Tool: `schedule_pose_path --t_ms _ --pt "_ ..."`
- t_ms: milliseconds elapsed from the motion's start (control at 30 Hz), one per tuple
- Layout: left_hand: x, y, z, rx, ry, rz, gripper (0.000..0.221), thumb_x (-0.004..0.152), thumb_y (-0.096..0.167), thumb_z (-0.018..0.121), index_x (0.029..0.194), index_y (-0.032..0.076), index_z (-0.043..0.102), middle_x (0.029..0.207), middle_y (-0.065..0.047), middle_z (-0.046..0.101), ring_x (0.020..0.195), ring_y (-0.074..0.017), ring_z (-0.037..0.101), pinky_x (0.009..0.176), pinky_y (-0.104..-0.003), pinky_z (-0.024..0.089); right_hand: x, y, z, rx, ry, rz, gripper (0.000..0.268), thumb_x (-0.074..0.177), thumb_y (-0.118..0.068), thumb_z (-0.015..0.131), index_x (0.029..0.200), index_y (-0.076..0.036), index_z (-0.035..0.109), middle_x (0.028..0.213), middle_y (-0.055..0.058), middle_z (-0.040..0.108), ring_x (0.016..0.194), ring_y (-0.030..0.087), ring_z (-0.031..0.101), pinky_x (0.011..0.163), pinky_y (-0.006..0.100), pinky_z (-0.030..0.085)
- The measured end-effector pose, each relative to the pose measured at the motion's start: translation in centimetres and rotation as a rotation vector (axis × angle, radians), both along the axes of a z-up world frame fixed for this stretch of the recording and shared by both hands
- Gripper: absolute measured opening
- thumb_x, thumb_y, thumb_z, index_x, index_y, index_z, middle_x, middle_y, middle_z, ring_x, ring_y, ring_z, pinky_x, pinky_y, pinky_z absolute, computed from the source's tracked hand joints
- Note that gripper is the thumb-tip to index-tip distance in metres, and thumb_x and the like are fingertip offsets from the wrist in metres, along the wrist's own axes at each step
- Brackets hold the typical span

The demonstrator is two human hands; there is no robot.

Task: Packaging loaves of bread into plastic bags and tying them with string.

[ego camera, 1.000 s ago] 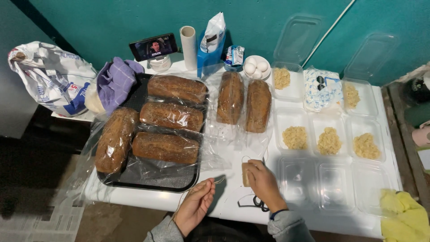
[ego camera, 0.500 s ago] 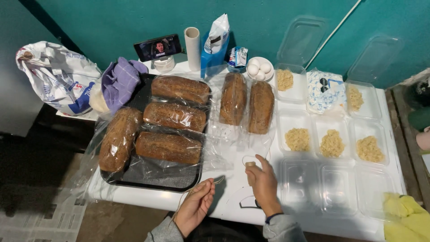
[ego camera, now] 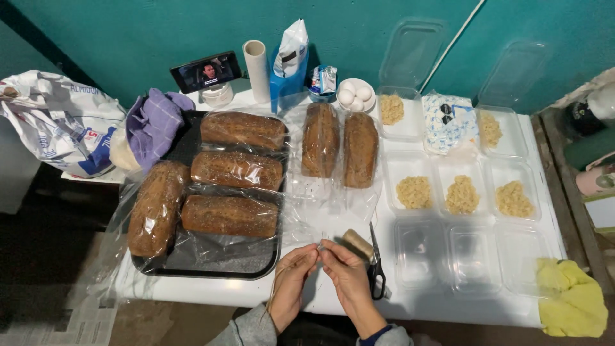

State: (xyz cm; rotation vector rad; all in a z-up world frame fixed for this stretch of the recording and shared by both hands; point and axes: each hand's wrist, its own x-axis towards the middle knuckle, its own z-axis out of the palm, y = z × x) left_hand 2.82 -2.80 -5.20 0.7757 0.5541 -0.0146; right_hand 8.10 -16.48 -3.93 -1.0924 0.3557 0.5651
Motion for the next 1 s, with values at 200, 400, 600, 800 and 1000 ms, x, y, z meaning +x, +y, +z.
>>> schedule_pose_path --t_ms 200,400,600,800,1000 --pt "-0.3 0.8 2.0 0.674 -0.173 -0.098 0.017 0.088 -0.001 0.080 0.104 0.001 0.085 0.093 -0.009 0.072 0.075 -0.0123 0.050 0.066 -0.024 0.043 0.7 -0.6 -1.5 0.039 0.048 0.032 0.033 0.091 -0.010 0.071 0.122 0.002 0.072 0.099 0.005 0.075 0.085 0.010 0.066 0.078 0.025 0.054" --pt "-0.4 3.0 3.7 1.073 -0.561 -0.143 0.021 0.088 -0.004 0.073 0.105 0.006 0.078 0.101 -0.008 0.078 0.091 -0.0165 0.078 0.079 -0.026 0.063 2.2 -1.9 -3.7 0.120 0.066 0.194 0.028 0.094 -0.011 0.072 0.117 0.005 0.073 0.091 0.006 0.072 0.080 0.011 0.065 0.075 0.024 0.054" --pt "-0.3 5.7 8.5 1.278 -0.702 -0.437 0.052 0.074 -0.016 0.059 0.117 0.007 0.077 0.124 -0.014 0.075 0.111 -0.0285 0.071 0.092 -0.038 0.057 4.1 -2.3 -1.2 -0.061 -0.177 0.335 0.027 0.093 -0.011 0.073 0.113 0.006 0.075 0.091 0.005 0.075 0.079 0.011 0.066 0.072 0.025 0.053" --pt "0.6 9.6 11.3 1.170 -0.461 -0.520 0.041 0.089 -0.006 0.060 0.124 0.012 0.074 0.118 -0.010 0.077 0.104 -0.0236 0.075 0.089 -0.037 0.058 6.0 -2.6 8.1 -0.274 -0.529 0.455 0.032 0.087 -0.003 0.077 0.117 0.004 0.071 0.091 0.008 0.078 0.082 0.010 0.071 0.074 0.024 0.057" --pt "2.9 4.5 13.1 1.153 -0.524 -0.438 0.055 0.076 0.025 0.087 0.125 0.011 0.066 0.101 -0.008 0.075 0.093 -0.0215 0.074 0.080 -0.035 0.058 9.1 -2.8 9.1 -0.155 -0.458 0.709 0.048 0.081 0.004 0.081 0.110 -0.002 0.043 0.084 0.015 0.075 0.079 0.014 0.072 0.070 0.026 0.057"
